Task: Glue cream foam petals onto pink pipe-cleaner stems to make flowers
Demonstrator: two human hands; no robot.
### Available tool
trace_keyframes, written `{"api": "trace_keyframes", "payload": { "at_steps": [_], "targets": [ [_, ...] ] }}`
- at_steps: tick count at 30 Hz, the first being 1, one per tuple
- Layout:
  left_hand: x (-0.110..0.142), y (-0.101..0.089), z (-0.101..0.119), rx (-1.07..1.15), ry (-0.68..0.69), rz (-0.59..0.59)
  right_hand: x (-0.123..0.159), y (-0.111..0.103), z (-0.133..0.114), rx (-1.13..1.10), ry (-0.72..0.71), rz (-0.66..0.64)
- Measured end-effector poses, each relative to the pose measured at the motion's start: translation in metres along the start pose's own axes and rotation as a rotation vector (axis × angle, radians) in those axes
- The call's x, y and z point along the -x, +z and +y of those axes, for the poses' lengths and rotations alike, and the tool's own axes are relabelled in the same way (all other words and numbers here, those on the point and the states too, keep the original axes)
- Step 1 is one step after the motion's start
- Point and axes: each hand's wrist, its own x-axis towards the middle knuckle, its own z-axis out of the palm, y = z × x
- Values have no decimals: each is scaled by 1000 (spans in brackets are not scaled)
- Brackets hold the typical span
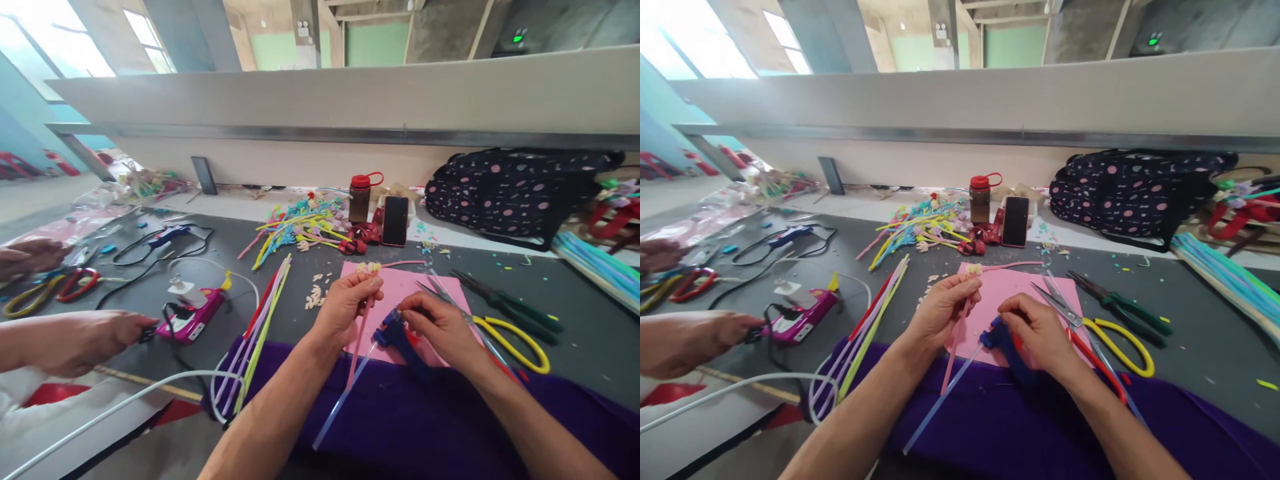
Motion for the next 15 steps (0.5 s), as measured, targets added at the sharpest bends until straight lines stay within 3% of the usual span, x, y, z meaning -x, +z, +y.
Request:
{"api": "trace_keyframes", "payload": {
  "at_steps": [3,7,15],
  "targets": [
    [-9,9,-5,-20,-81,-94,-3,-6,6,-126,72,92],
    [-17,9,-17,45,-243,-156,-6,-9,6,-126,57,175],
    [-14,3,-22,79,-227,-144,-12,8,-4,-207,59,266]
  ]
}}
